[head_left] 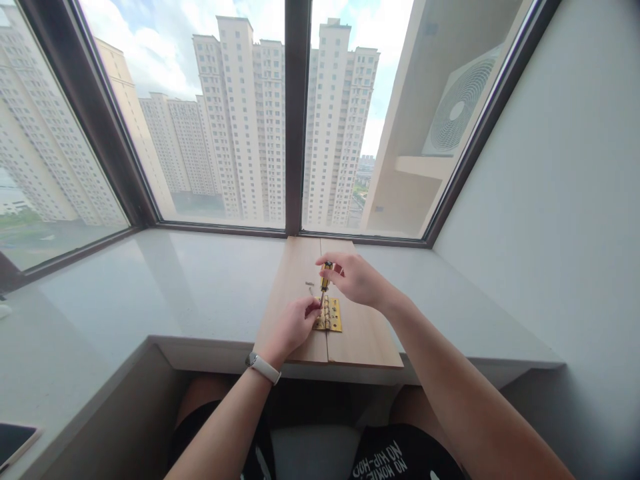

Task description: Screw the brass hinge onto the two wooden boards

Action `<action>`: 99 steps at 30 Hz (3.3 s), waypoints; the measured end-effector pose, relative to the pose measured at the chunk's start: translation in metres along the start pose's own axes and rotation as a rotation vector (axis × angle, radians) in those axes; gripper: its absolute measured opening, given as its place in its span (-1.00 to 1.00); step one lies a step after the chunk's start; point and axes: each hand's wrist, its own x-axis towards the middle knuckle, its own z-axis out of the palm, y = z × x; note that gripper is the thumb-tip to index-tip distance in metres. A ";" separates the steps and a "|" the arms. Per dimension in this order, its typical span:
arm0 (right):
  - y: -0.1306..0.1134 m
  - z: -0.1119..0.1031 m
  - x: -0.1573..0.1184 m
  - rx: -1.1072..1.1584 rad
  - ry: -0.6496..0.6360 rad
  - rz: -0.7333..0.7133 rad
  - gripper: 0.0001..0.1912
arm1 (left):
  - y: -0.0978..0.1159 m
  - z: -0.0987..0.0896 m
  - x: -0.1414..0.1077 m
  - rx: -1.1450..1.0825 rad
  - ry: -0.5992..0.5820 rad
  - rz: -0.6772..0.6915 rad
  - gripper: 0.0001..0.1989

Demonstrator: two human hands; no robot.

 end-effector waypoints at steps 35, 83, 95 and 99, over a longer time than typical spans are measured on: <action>-0.009 0.008 -0.001 -0.036 0.164 -0.018 -0.85 | -0.003 0.002 0.000 0.036 0.001 0.032 -0.84; -0.009 0.010 -0.005 -0.038 0.174 -0.039 -0.91 | 0.005 -0.001 -0.001 0.092 -0.010 0.024 -0.87; -0.011 0.004 -0.009 0.050 0.106 -0.106 -0.78 | 0.006 -0.001 0.000 0.102 -0.020 0.033 -0.83; -0.008 0.006 -0.008 0.003 0.142 -0.070 -0.92 | 0.006 0.000 0.000 0.105 -0.002 0.028 -0.85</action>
